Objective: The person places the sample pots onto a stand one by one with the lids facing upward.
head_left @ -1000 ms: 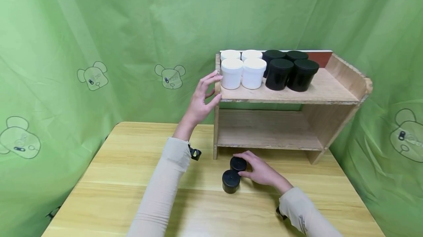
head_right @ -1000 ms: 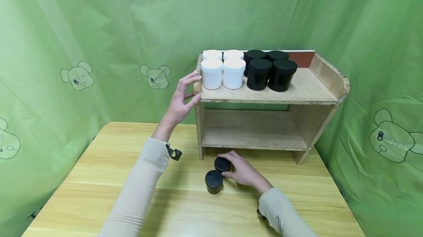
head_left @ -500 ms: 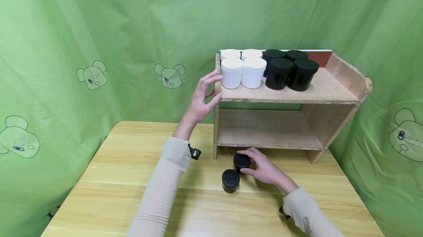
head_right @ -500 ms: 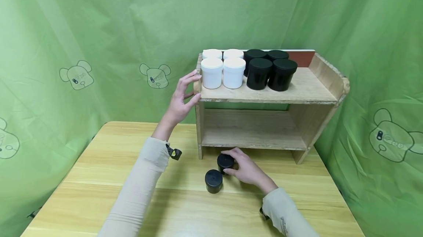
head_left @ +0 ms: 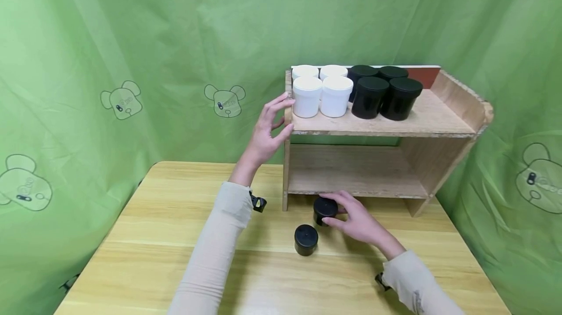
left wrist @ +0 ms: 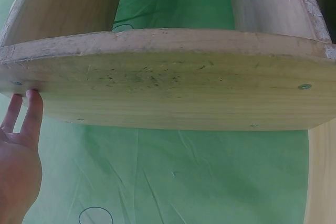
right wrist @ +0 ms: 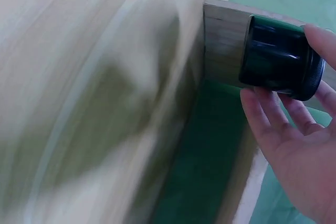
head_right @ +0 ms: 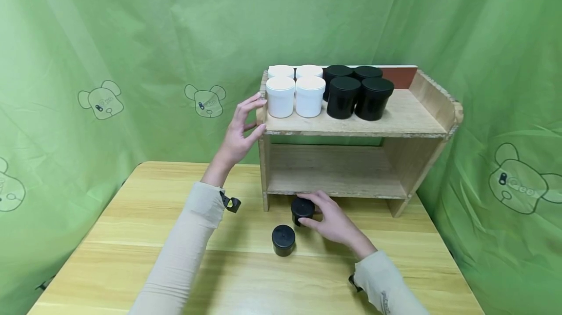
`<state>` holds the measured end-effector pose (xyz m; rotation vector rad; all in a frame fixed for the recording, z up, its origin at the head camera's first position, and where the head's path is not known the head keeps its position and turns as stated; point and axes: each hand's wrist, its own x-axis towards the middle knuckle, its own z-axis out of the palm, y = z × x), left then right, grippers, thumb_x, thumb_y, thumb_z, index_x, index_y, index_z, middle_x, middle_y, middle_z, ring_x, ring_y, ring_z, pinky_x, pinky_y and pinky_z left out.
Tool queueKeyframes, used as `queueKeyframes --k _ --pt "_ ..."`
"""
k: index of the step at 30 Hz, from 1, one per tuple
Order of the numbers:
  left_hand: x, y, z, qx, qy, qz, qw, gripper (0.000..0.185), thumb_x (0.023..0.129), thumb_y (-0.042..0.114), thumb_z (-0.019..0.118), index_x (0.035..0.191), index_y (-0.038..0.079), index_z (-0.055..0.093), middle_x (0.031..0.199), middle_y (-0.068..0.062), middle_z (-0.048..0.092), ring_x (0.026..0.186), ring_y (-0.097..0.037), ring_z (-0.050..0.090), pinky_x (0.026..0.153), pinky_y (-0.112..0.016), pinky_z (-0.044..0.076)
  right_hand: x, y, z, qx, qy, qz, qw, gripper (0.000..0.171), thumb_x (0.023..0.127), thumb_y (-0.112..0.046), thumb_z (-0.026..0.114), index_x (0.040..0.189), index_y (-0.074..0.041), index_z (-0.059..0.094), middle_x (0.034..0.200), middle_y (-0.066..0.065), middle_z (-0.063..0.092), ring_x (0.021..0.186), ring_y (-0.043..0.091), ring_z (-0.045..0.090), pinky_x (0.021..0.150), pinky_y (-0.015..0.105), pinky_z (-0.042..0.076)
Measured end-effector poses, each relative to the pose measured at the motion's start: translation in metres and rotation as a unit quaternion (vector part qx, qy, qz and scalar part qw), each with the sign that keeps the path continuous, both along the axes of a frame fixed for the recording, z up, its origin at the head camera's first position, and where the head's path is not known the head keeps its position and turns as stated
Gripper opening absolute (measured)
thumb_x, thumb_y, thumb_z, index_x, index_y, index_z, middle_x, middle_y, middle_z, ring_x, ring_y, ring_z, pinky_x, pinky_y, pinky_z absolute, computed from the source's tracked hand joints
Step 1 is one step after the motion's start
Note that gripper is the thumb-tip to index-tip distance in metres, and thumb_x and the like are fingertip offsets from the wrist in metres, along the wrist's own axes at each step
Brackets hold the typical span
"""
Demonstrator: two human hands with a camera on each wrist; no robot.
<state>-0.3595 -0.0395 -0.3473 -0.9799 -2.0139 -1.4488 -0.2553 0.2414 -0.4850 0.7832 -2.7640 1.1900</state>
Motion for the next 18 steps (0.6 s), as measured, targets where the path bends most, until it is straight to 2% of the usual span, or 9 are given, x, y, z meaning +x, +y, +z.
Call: queueKeyframes --k 10,18 --pt "0.000 0.001 0.000 0.001 -0.002 0.002 1.0000 0.055 0.098 0.017 0.064 0.151 0.020 0.047 0.168 0.004 0.030 0.151 -0.024 0.036 0.116 -0.055 0.049 0.003 0.004 0.017 -0.024 0.041 -0.012 0.999 0.060 0.089 -0.021 0.083 0.143 -0.014 0.060 0.129 0.007 0.059 0.116 0.023 0.062 0.096 0.038 0.064" --pt "0.000 0.000 0.000 0.000 0.000 0.001 1.0000 0.055 0.098 0.017 0.064 0.151 0.020 0.047 0.168 0.003 0.031 0.151 -0.024 0.036 0.116 -0.053 0.049 0.005 0.005 0.034 -0.029 0.055 -0.020 0.998 0.059 0.089 -0.022 0.083 0.144 -0.016 0.061 0.128 0.005 0.059 0.115 0.020 0.061 0.097 0.030 0.063"
